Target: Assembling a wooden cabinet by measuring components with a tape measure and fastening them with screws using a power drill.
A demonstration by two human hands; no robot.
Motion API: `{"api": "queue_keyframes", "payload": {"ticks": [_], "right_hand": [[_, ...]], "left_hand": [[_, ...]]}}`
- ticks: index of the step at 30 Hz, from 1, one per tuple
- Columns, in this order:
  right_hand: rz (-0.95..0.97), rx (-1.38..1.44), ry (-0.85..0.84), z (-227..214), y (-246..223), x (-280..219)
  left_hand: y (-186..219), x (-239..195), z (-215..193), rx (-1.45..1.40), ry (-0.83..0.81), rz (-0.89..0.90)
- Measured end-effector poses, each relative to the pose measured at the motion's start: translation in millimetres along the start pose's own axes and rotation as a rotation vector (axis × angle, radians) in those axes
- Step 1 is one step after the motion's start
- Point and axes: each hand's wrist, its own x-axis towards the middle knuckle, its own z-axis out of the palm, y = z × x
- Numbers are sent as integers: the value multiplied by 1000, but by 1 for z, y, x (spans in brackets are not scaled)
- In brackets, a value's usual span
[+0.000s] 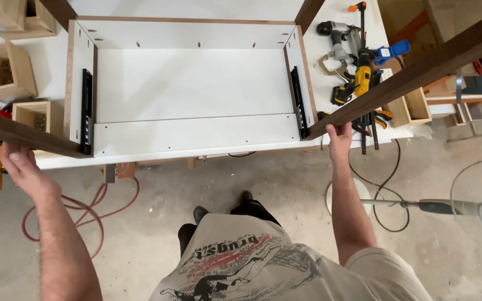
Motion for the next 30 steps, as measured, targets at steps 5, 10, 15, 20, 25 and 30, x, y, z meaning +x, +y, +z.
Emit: {"api": "queue_keyframes", "payload": {"ticks": [5, 10, 15, 20, 25, 30], "right_hand": [[57, 21, 109, 13, -6, 6], [-64, 214, 180, 26, 31, 22], [74, 30, 369, 39, -5, 23], [57, -53, 312, 35, -36, 29], [146, -149, 306, 33, -94, 45], [115, -228, 292, 30, -142, 68]], "left_hand": [[-43, 26, 2, -198, 91, -145], [-39, 48, 11, -322, 53, -344], [-82, 51, 3, -366, 14, -177], [-63, 64, 7, -302, 157, -446], [6, 97, 24, -111, 187, -566], [61, 125, 35, 91, 142, -488]]}}
